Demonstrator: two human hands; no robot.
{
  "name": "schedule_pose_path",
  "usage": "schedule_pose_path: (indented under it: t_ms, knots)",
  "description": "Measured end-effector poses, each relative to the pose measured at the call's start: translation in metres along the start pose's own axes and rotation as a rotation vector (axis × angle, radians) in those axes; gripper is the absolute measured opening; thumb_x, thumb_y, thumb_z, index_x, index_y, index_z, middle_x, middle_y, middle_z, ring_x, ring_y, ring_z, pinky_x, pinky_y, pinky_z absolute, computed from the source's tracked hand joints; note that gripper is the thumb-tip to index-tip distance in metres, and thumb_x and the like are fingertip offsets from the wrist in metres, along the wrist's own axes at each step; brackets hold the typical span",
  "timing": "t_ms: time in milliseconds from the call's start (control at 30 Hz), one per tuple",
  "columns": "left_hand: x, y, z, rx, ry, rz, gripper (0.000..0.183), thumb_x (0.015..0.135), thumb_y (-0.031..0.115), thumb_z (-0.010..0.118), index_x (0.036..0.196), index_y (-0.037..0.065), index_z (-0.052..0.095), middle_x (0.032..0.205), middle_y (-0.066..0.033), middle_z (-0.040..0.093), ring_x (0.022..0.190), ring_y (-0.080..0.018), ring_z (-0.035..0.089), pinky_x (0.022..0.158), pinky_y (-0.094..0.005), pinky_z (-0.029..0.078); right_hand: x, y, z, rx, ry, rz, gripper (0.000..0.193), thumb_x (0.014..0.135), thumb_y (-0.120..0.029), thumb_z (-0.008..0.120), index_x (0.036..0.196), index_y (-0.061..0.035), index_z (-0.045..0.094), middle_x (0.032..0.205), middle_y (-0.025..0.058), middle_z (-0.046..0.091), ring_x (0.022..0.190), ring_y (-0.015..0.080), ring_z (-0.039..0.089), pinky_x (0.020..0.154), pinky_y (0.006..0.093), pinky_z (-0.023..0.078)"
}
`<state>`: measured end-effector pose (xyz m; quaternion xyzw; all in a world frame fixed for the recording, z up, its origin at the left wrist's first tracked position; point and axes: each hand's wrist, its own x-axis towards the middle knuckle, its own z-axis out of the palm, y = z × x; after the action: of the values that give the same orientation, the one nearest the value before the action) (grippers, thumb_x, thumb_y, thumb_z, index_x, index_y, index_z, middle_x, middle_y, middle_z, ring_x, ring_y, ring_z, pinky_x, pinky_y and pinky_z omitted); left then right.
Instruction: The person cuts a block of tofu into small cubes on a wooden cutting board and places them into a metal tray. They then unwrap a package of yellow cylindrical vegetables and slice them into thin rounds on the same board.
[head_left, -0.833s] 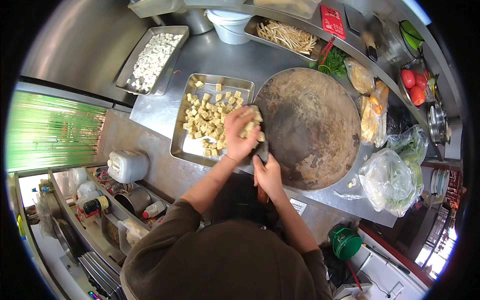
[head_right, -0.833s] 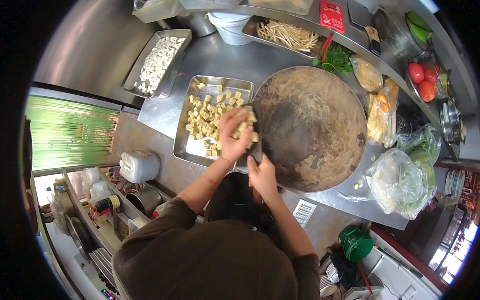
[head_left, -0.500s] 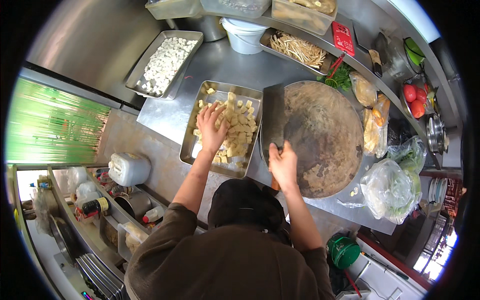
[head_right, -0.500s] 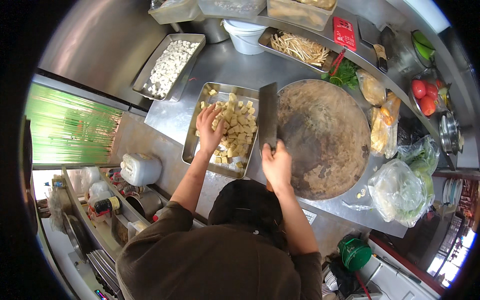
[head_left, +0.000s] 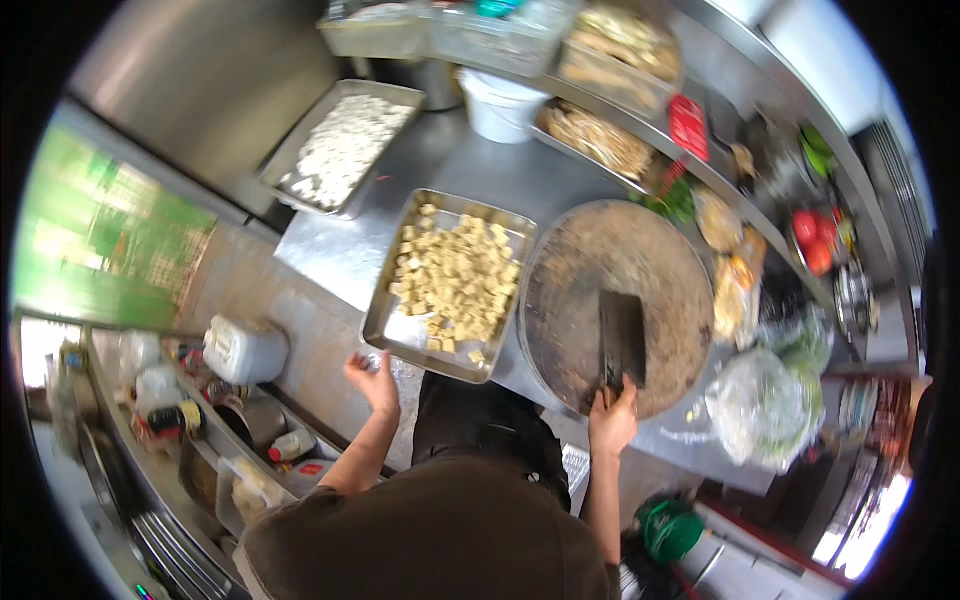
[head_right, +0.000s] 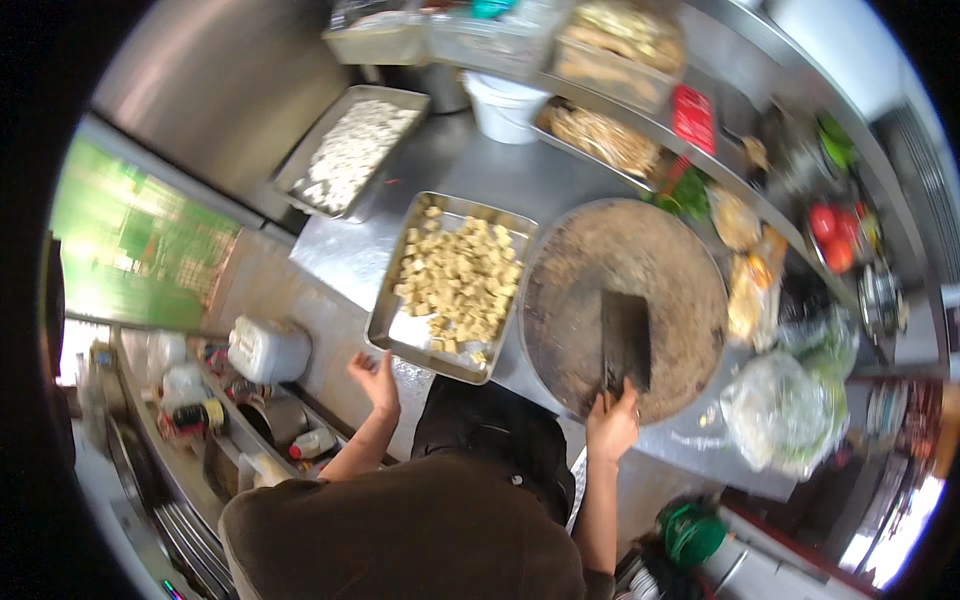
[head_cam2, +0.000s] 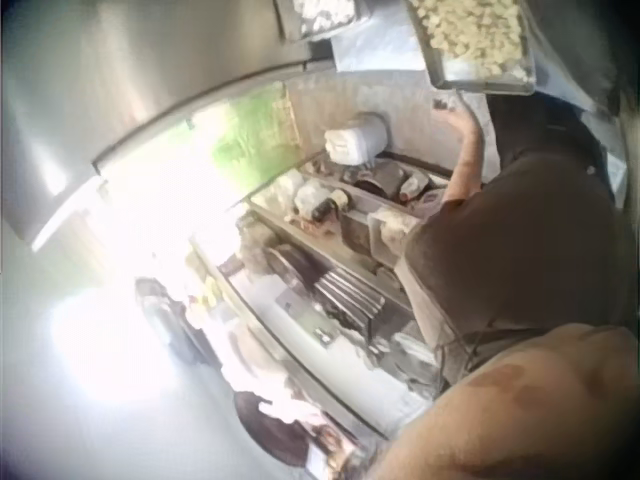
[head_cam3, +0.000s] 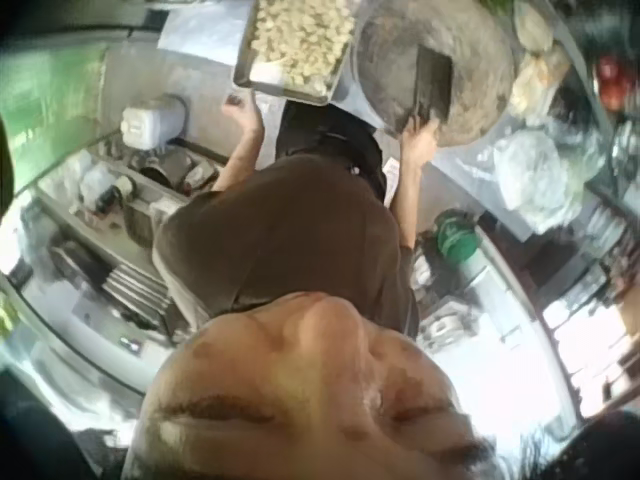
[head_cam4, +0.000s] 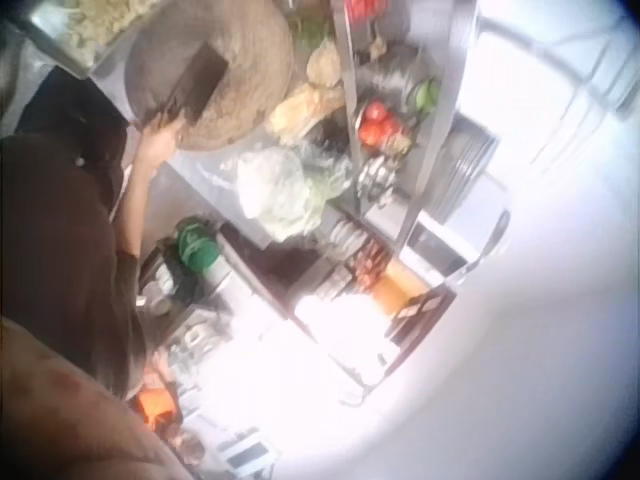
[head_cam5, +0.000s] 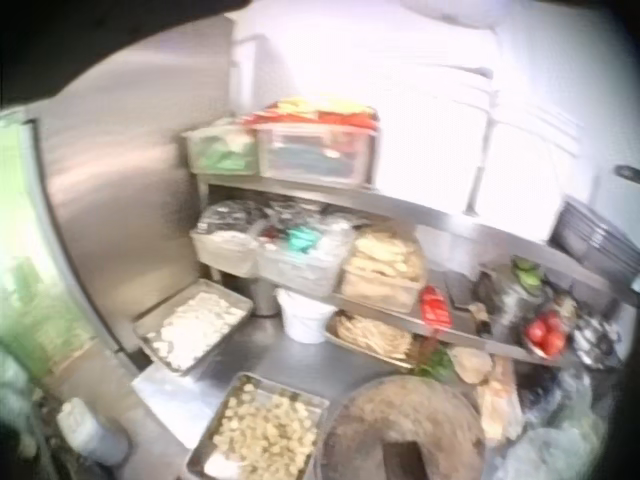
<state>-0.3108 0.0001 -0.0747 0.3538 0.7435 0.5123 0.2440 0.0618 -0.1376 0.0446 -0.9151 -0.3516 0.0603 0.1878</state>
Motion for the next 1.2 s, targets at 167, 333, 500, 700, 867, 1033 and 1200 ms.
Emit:
schedule_pose_path:
  t_ms: [167, 333, 500, 700, 867, 1033, 1200]
  knots:
    - [-0.004, 0.034, 0.022, -0.422, -0.641, -0.788, 0.061, 0.094, 0.027, 0.071, 0.139, 0.006, 0.037, 0.134, -0.0163, 0.055, 0.116, -0.0334, 0.062, 0.093, -0.0547, 0.057, -0.005, 0.002, 0.007, 0.055, 0.031, -0.106, 0.059, 0.085, -0.014, 0.075, 0.139, -0.0064, 0.051, 0.116, 0.0235, 0.067, 0.108, 0.0444, 0.062, 0.09, 0.0514, 0.05]
    - [-0.003, 0.036, 0.038, -0.464, -0.524, -0.821, 0.034, 0.087, 0.009, 0.063, 0.118, -0.007, 0.062, 0.105, -0.0217, 0.07, 0.088, -0.0362, 0.074, 0.075, -0.0494, 0.064, 0.003, 0.024, 0.012, -0.028, -0.121, -0.32, 0.059, 0.087, -0.018, 0.072, 0.138, 0.0011, 0.05, 0.128, 0.0296, 0.056, 0.118, 0.0492, 0.051, 0.102, 0.0531, 0.044]
    - [-0.021, 0.018, 0.044, -0.585, -0.402, -0.796, 0.039, 0.079, 0.002, 0.057, 0.118, -0.003, 0.056, 0.095, -0.0192, 0.066, 0.073, -0.0349, 0.071, 0.061, -0.0493, 0.062, 0.009, 0.025, -0.008, 0.075, 0.055, -0.332, 0.048, 0.091, -0.02, 0.072, 0.131, 0.0027, 0.056, 0.117, 0.0238, 0.058, 0.102, 0.037, 0.06, 0.088, 0.0447, 0.052]
    - [-0.084, 0.046, -0.04, -0.744, -0.25, -0.778, 0.041, 0.077, 0.003, 0.059, 0.118, -0.003, 0.061, 0.101, -0.018, 0.066, 0.075, -0.0311, 0.069, 0.063, -0.045, 0.059, 0.046, 0.01, -0.039, 0.161, 0.015, -0.571, 0.051, 0.085, -0.02, 0.076, 0.126, 0.0054, 0.058, 0.103, 0.0246, 0.064, 0.093, 0.0371, 0.065, 0.086, 0.0473, 0.054]
    - [-0.112, 0.087, -0.132, -0.884, 0.029, -0.632, 0.032, 0.076, 0.005, 0.061, 0.106, -0.006, 0.065, 0.087, -0.0119, 0.07, 0.072, -0.0241, 0.072, 0.06, -0.0377, 0.064, 0.055, -0.049, -0.035, 0.462, -0.173, -0.72, 0.042, 0.089, -0.008, 0.071, 0.125, 0.0067, 0.056, 0.108, 0.0246, 0.058, 0.091, 0.036, 0.063, 0.084, 0.0471, 0.054]
    - [-0.106, 0.156, -0.23, -1.014, 0.384, -0.375, 0.031, 0.079, 0.004, 0.06, 0.107, -0.008, 0.063, 0.101, -0.0157, 0.069, 0.079, -0.0268, 0.073, 0.063, -0.0401, 0.067, 0.049, -0.102, -0.018, 0.517, -0.172, -0.903, 0.043, 0.089, -0.004, 0.07, 0.127, 0.0077, 0.055, 0.109, 0.0236, 0.058, 0.092, 0.0337, 0.065, 0.081, 0.0447, 0.057]
    - [-0.063, 0.219, -0.325, -1.147, 0.64, -0.069, 0.043, 0.083, 0.005, 0.055, 0.124, -0.007, 0.055, 0.118, -0.0209, 0.065, 0.105, -0.0355, 0.069, 0.076, -0.0478, 0.067, 0.035, -0.129, 0.011, 0.628, -0.322, -0.922, 0.043, 0.089, 0.001, 0.069, 0.13, 0.0053, 0.055, 0.115, 0.0209, 0.057, 0.098, 0.0308, 0.066, 0.082, 0.0404, 0.06]
